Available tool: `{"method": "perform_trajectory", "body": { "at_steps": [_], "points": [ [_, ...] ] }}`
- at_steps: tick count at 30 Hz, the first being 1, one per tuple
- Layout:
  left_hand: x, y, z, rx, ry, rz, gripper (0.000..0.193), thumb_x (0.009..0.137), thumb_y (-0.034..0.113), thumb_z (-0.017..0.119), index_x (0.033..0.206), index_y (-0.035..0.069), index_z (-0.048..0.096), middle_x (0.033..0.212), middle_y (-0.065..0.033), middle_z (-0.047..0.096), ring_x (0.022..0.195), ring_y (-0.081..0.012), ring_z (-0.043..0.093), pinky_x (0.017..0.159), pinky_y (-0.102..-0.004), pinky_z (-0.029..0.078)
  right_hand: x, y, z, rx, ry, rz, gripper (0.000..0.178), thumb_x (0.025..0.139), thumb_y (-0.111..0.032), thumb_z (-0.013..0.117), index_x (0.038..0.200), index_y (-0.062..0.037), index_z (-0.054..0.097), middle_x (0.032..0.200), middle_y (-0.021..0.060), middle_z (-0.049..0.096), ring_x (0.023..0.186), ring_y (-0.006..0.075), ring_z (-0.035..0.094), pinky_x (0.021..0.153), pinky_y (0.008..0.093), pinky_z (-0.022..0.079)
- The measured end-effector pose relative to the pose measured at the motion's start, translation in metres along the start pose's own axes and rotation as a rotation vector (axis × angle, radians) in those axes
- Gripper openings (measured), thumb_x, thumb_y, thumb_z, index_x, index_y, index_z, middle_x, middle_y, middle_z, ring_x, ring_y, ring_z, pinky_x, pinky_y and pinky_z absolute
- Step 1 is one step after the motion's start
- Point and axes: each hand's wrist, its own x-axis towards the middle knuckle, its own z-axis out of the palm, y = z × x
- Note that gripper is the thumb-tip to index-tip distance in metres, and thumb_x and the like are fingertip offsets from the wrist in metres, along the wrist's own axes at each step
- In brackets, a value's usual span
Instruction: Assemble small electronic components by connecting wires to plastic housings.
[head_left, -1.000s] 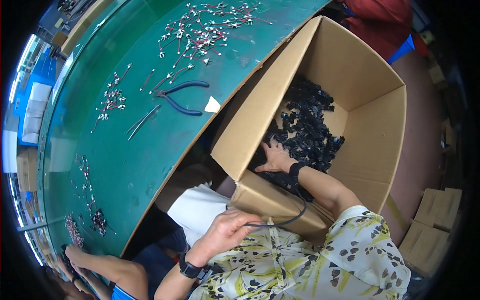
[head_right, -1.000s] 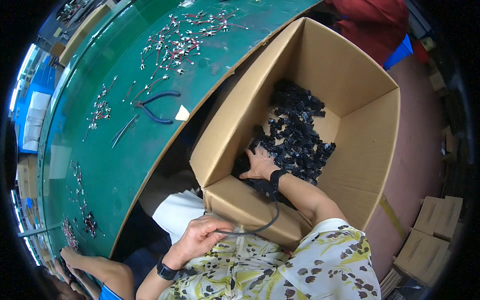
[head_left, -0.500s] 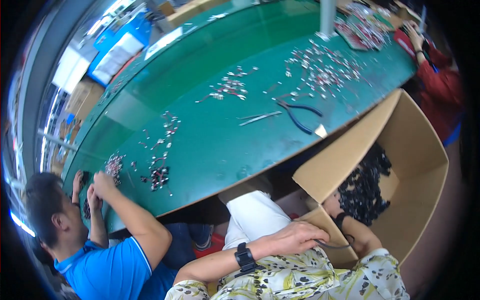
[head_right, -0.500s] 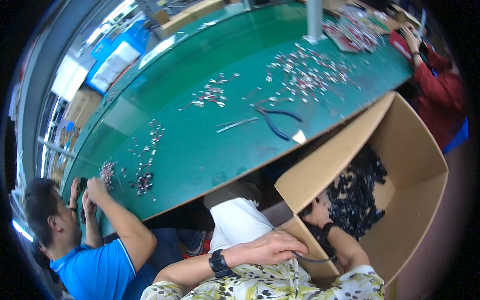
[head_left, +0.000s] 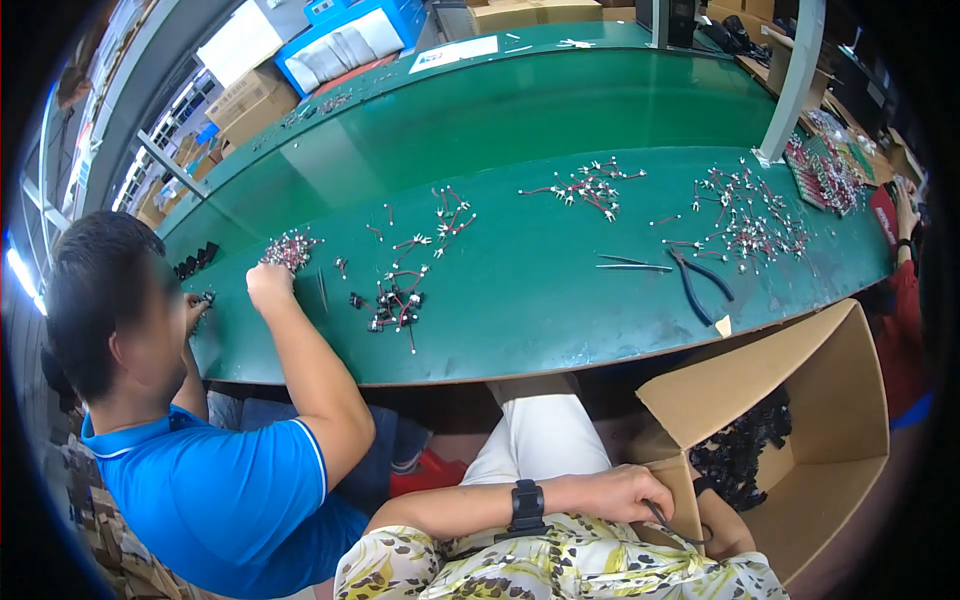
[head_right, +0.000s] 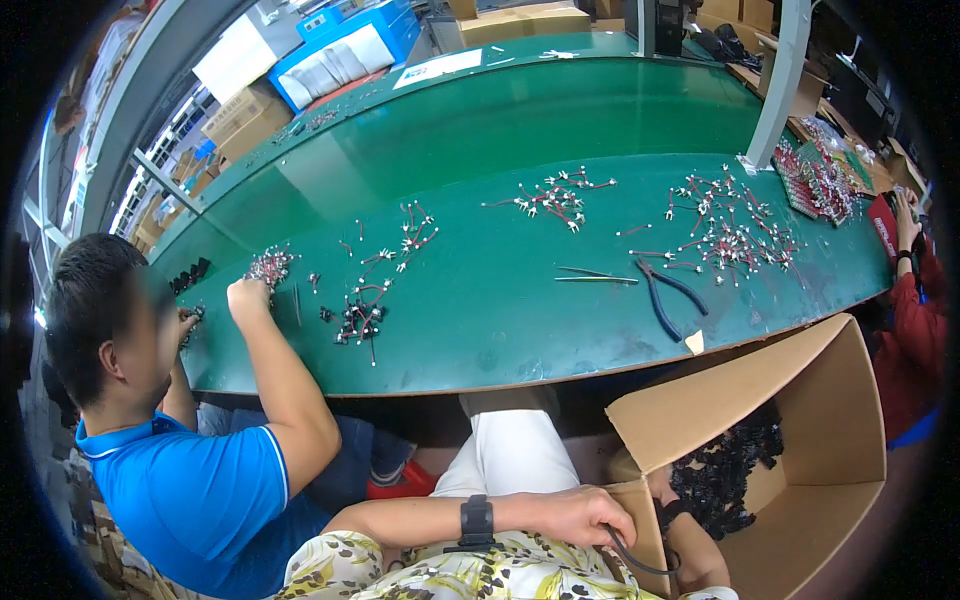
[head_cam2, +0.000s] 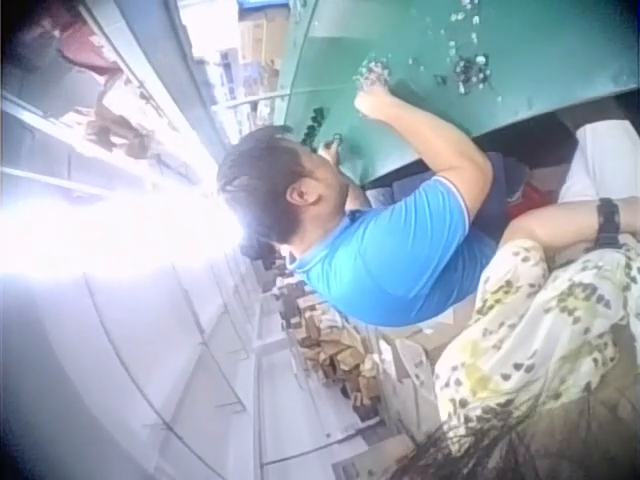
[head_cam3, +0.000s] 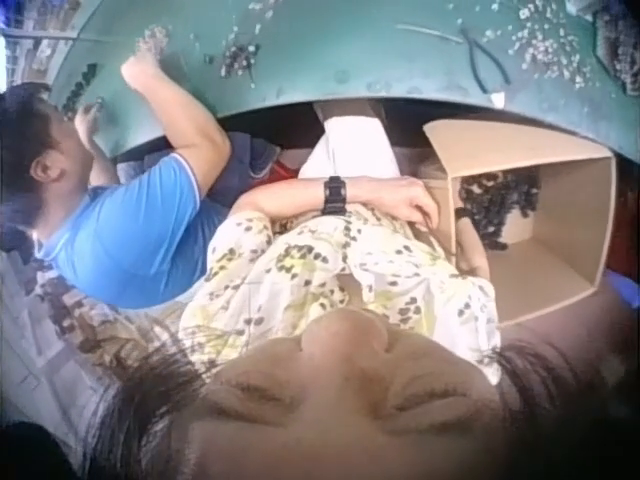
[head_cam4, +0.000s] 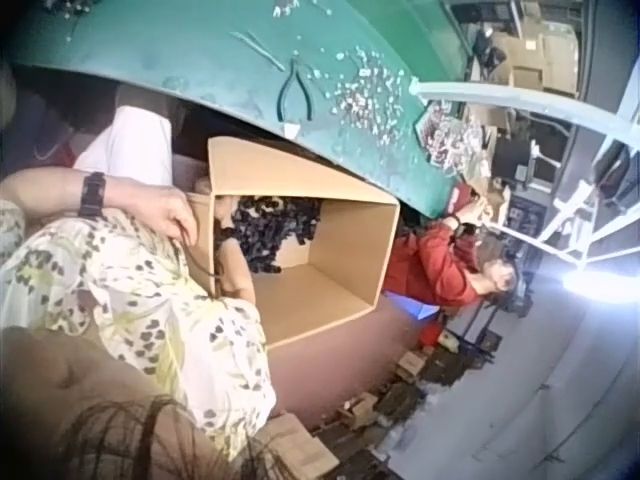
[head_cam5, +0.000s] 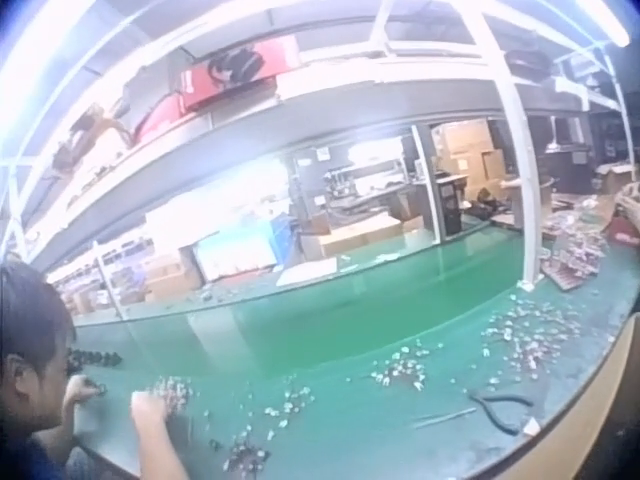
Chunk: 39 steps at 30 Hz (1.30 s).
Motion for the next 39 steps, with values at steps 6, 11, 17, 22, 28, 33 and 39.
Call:
{"method": "perform_trajectory", "body": {
  "at_steps": [6, 11, 17, 22, 28, 33, 39],
  "points": [
    [-0.009, -0.009, -0.001, 0.031, 0.073, 0.043, 0.023, 0.081, -0.001, 0.062, 0.103, 0.001, 0.067, 0.095, -0.0109, 0.072, 0.083, -0.0256, 0.069, 0.073, -0.0342, 0.053, -0.024, -0.036, -0.057, 0.464, -0.065, 0.129, 0.057, 0.077, -0.036, 0.072, 0.126, -0.0096, 0.058, 0.119, 0.0211, 0.061, 0.118, 0.0369, 0.052, 0.091, 0.0541, 0.047],
    [-0.019, -0.018, -0.006, -0.006, 0.128, 0.056, 0.027, 0.079, -0.007, 0.061, 0.104, 0.001, 0.067, 0.095, -0.0121, 0.072, 0.087, -0.0234, 0.07, 0.074, -0.0323, 0.054, -0.052, -0.072, -0.098, 0.877, -0.121, 0.218, 0.05, 0.079, -0.03, 0.071, 0.122, -0.008, 0.059, 0.112, 0.0189, 0.065, 0.11, 0.0341, 0.059, 0.084, 0.0516, 0.053],
    [-0.019, -0.008, -0.005, -0.078, 0.142, 0.017, 0.021, 0.083, 0.002, 0.069, 0.103, 0.002, 0.069, 0.095, -0.0088, 0.07, 0.079, -0.0182, 0.066, 0.069, -0.0298, 0.052, -0.099, -0.117, -0.175, 1.265, -0.074, 0.238, 0.04, 0.077, -0.009, 0.066, 0.116, -0.0044, 0.059, 0.104, 0.0144, 0.068, 0.087, 0.0282, 0.067, 0.061, 0.0425, 0.057],
    [-0.026, 0.004, -0.011, -0.11, 0.097, -0.066, 0.022, 0.085, 0.01, 0.074, 0.106, 0.003, 0.07, 0.102, -0.0084, 0.068, 0.081, -0.0179, 0.065, 0.073, -0.0294, 0.052, -0.134, -0.159, -0.206, 1.656, 0.178, 0.123, 0.028, 0.08, -0.016, 0.07, 0.107, -0.0136, 0.063, 0.102, 0.0081, 0.065, 0.094, 0.0265, 0.062, 0.06, 0.0368, 0.055],
    [-0.035, 0.018, -0.024, 0.178, 0.312, 0.271, 0.025, 0.084, 0.011, 0.076, 0.107, 0.004, 0.071, 0.102, -0.0096, 0.068, 0.096, -0.0222, 0.063, 0.085, -0.0348, 0.05, -0.136, -0.262, -0.251, 1.909, 0.117, -0.29, 0.029, 0.087, -0.021, 0.069, 0.114, -0.0111, 0.064, 0.108, 0.0099, 0.058, 0.107, 0.0266, 0.054, 0.07, 0.0343, 0.057],
    [-0.056, 0.058, -0.056, 0.271, 0.857, 0.382, 0.035, 0.082, 0.007, 0.075, 0.116, 0.004, 0.067, 0.111, -0.0111, 0.064, 0.099, -0.0213, 0.063, 0.085, -0.032, 0.052, -0.075, -0.406, -0.246, 1.872, -0.132, -0.423, 0.032, 0.086, -0.02, 0.071, 0.115, -0.0107, 0.06, 0.102, 0.0104, 0.06, 0.102, 0.0282, 0.057, 0.067, 0.0369, 0.057],
    [-0.092, 0.069, -0.103, 0.256, 1.388, 0.202, 0.073, 0.081, 0.004, 0.076, 0.145, 0.006, 0.04, 0.127, -0.0119, 0.049, 0.093, -0.0155, 0.059, 0.078, -0.0284, 0.055, 0.031, -0.489, -0.16, 1.577, -0.152, -0.347, 0.022, 0.083, -0.016, 0.075, 0.099, -0.0104, 0.061, 0.093, 0.009, 0.062, 0.088, 0.0221, 0.061, 0.065, 0.0393, 0.055]
  ]
}}
